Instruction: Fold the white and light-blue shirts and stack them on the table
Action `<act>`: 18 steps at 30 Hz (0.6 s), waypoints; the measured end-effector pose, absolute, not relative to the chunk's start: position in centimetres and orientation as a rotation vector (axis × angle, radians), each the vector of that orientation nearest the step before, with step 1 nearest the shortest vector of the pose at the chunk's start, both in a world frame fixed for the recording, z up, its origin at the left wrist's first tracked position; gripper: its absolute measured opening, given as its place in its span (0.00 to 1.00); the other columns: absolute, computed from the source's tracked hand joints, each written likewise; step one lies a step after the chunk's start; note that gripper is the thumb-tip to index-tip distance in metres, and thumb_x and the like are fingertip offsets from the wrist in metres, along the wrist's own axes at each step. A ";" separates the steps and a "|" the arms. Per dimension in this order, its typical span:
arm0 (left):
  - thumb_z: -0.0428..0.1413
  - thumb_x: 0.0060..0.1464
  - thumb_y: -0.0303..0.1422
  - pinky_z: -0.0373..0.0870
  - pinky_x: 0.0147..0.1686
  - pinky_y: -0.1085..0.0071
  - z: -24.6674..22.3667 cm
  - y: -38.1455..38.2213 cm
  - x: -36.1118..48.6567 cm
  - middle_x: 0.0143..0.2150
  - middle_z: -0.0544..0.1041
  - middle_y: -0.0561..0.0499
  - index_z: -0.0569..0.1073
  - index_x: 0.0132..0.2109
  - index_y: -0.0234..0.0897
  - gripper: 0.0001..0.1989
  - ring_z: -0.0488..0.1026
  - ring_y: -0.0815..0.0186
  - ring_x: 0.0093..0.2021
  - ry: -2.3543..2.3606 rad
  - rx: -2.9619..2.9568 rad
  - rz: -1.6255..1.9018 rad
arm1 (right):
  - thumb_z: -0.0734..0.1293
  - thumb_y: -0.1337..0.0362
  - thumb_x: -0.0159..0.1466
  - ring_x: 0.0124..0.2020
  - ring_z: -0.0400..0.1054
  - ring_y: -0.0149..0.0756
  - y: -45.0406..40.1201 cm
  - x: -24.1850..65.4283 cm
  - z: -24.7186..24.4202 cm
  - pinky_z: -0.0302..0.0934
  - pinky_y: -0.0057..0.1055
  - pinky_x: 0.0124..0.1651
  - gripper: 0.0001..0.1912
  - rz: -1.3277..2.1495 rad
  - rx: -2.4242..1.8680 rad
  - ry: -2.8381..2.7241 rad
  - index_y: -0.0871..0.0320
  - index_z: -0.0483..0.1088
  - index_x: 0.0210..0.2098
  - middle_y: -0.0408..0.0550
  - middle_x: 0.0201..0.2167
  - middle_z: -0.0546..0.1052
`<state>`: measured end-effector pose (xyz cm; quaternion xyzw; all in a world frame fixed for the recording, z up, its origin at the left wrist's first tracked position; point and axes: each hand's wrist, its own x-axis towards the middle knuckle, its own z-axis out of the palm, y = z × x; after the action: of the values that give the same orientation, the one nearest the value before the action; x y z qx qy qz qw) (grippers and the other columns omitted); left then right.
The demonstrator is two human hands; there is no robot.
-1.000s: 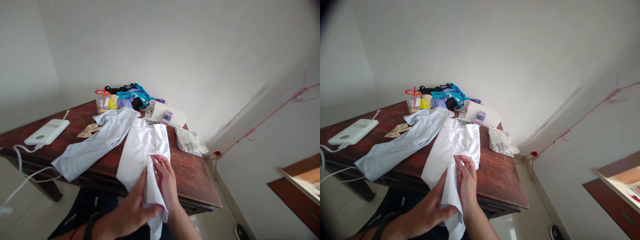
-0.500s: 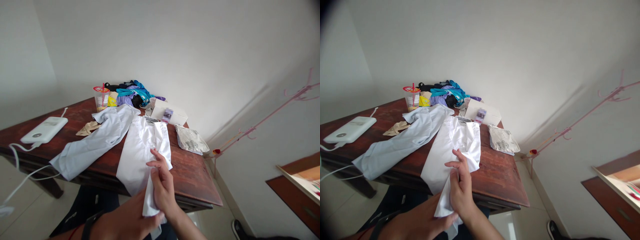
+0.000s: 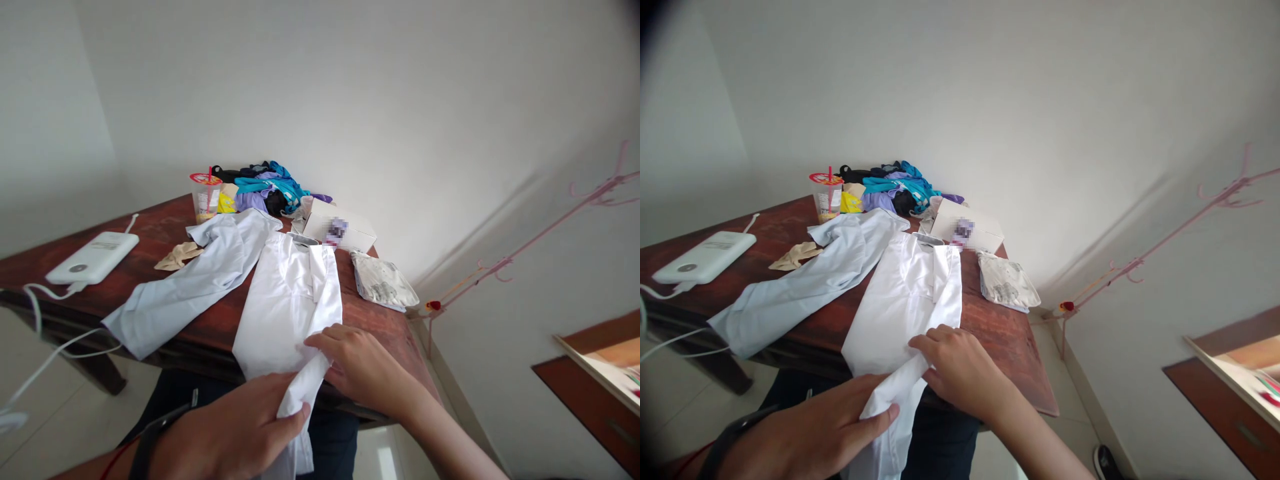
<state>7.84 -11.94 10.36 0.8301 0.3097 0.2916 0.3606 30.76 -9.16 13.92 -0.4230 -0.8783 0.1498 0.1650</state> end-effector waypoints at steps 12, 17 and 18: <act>0.52 0.62 0.22 0.66 0.66 0.61 0.3 -8.7 -0.6 0.67 0.72 0.50 0.69 0.67 0.50 0.29 0.69 0.58 0.66 1.072 2.507 1.037 | 0.63 0.73 0.57 0.28 0.66 0.36 -7.3 33.6 12.9 0.60 0.30 0.34 0.11 0.572 -1.340 -1.945 0.56 0.76 0.27 0.43 0.25 0.77; 0.50 0.59 0.16 0.58 0.69 0.45 -5.2 -9.0 0.7 0.74 0.61 0.45 0.65 0.70 0.48 0.36 0.52 0.49 0.75 1.232 2.773 1.018 | 0.69 0.69 0.50 0.28 0.63 0.36 -6.1 33.3 12.1 0.61 0.30 0.32 0.03 0.724 -1.265 -1.589 0.56 0.72 0.22 0.41 0.20 0.72; 0.52 0.59 0.16 0.57 0.69 0.43 -5.8 -9.0 1.4 0.75 0.60 0.43 0.65 0.70 0.48 0.35 0.51 0.48 0.75 1.269 2.774 1.105 | 0.69 0.69 0.49 0.28 0.62 0.36 -6.0 33.1 12.2 0.60 0.30 0.32 0.03 0.740 -1.258 -1.537 0.55 0.72 0.22 0.41 0.21 0.72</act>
<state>1.42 -9.01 -5.79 0.8538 0.3907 0.3401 -0.0517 33.11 -6.03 12.16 -0.5177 -0.6327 0.3044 0.4890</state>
